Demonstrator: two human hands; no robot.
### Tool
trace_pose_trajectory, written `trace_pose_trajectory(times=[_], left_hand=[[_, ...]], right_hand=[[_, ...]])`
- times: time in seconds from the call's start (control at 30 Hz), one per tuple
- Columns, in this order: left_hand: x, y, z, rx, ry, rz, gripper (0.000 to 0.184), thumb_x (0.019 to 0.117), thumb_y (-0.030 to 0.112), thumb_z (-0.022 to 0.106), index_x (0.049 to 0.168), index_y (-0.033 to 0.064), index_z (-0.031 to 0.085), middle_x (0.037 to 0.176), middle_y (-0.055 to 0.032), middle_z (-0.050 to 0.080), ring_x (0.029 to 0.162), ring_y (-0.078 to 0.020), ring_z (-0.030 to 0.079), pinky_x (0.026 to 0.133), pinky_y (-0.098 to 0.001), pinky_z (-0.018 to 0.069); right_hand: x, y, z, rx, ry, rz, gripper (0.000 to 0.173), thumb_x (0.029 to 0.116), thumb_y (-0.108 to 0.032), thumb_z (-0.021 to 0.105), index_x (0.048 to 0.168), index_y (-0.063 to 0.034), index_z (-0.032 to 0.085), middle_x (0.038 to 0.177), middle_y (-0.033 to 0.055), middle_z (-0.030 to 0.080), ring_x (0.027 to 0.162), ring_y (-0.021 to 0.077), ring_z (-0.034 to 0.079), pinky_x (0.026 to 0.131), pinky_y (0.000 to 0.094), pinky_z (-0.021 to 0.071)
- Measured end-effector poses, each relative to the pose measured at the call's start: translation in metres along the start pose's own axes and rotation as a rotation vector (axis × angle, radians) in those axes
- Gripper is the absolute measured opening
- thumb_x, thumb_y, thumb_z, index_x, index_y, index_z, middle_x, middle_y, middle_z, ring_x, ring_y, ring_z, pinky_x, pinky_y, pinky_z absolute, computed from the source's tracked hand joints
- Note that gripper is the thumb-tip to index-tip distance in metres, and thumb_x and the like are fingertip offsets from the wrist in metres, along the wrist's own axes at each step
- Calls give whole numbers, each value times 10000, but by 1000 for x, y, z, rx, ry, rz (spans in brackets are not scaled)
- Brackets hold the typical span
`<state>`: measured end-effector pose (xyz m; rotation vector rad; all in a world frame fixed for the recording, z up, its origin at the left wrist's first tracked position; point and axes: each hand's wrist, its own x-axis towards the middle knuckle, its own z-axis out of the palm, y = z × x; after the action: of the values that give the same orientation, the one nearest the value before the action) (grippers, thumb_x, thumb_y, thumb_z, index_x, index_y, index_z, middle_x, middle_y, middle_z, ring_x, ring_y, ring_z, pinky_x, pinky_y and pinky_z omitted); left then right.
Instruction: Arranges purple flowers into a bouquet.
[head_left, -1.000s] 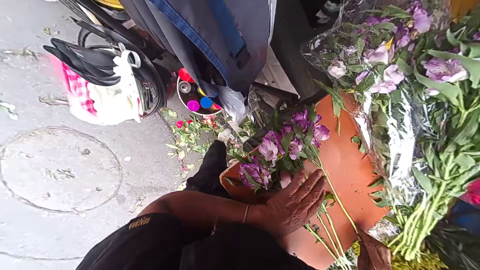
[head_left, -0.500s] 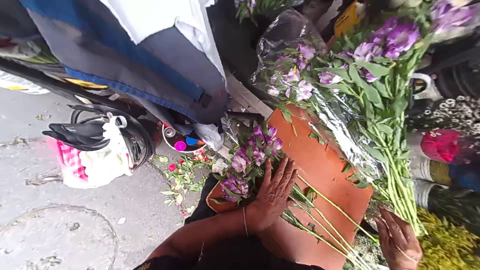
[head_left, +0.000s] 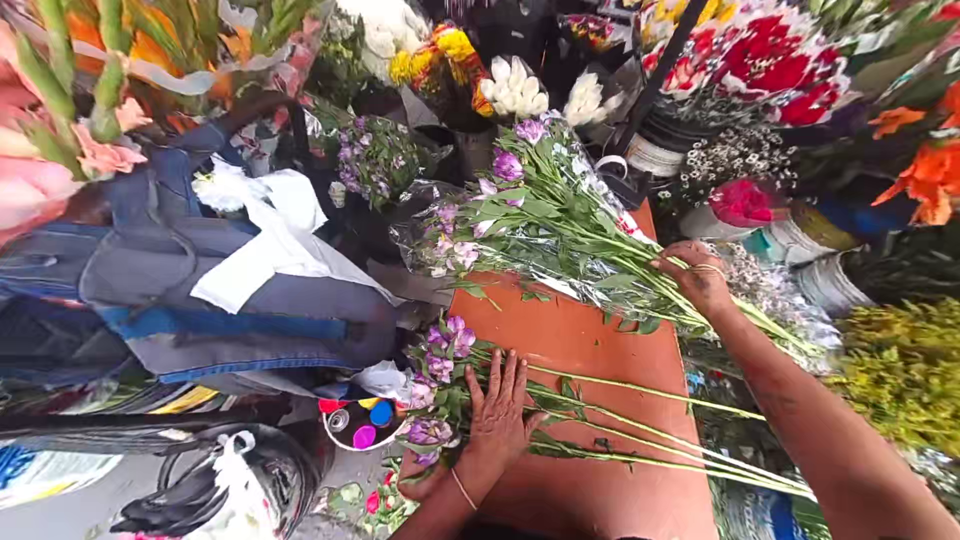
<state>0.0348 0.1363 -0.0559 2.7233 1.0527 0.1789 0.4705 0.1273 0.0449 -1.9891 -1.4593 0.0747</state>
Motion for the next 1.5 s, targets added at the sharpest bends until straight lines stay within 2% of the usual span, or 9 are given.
trace_pose_trajectory(times=[0.17, 0.47, 0.57, 0.7, 0.93, 1.1, 1.33, 1.43, 1.5], left_hand=[[-1, 5, -7, -5, -134, -35, 920, 945, 745, 422, 1618, 127, 314, 1700, -100, 226, 1568, -412, 128, 1126, -809, 34], [-2, 3, 1, 40, 6, 0, 989, 904, 803, 407, 1609, 114, 335, 1684, -107, 273, 1557, -423, 173, 1114, -824, 33], [-2, 9, -14, -53, 426, 92, 1048, 879, 828, 371, 1513, 0, 464, 1567, -211, 450, 1448, -428, 422, 1080, -792, 228], [0, 46, -109, -928, 743, 285, 680, 1033, 533, 499, 1544, 91, 426, 1447, -72, 577, 948, -17, 632, 813, -179, 525], [-17, 146, -162, -1947, 471, 265, 206, 1048, 240, 566, 1057, 149, 751, 1012, -45, 772, 762, -81, 733, 670, -200, 612], [-32, 211, -131, -1984, 269, 315, 227, 1066, 136, 514, 1036, 91, 735, 970, -85, 778, 705, -116, 742, 650, -237, 628], [-17, 177, -131, -1836, 446, 127, 348, 1092, 70, 348, 1003, 117, 680, 929, 10, 779, 694, -72, 734, 606, -195, 615], [-20, 179, -123, -1813, 314, 140, 385, 1114, 120, 301, 1025, 157, 674, 942, 47, 778, 739, -49, 737, 641, -178, 612], [-17, 186, -117, -1811, 230, 221, 366, 1117, 143, 302, 1058, 159, 662, 965, 60, 768, 790, -34, 730, 686, -174, 605]], right_hand=[[0, -17, -22, -89, -307, -2, 440, 1047, -267, 569, 1408, -15, 550, 1281, 269, 644, 1171, 412, 640, 1038, 596, 468], [-2, -142, -95, -242, 193, -366, 346, 1084, -270, 493, 1248, -31, 683, 1060, 234, 694, 890, 387, 713, 741, 550, 572], [-37, -177, -109, -241, 227, -437, 322, 1080, -257, 502, 1176, -13, 690, 995, 218, 682, 839, 352, 705, 696, 486, 578], [-119, -206, -114, -274, 182, -510, 276, 1069, -249, 516, 1075, -40, 696, 854, 155, 654, 688, 293, 678, 552, 426, 551], [-243, -212, -123, -199, -128, -309, 665, 971, -631, 535, 1477, -199, 522, 998, 120, 668, 667, 242, 671, 508, 423, 544], [-316, -164, -105, -391, 159, -208, 347, 1048, -333, 475, 880, -67, 619, 656, 72, 614, 519, 238, 641, 430, 403, 515], [-551, 10, -164, -578, -38, 282, 253, 993, -178, 567, 931, 52, 654, 847, 240, 689, 804, 420, 728, 690, 556, 597], [-611, 32, -201, -417, -413, 892, 452, 959, -249, 714, 1390, -150, 616, 1504, 233, 492, 1416, 491, 410, 1112, 743, 291], [-594, 17, -233, -383, -302, 993, 697, 815, -252, 870, 1455, -242, 591, 1618, 224, 355, 1483, 517, 283, 1126, 792, 192]])
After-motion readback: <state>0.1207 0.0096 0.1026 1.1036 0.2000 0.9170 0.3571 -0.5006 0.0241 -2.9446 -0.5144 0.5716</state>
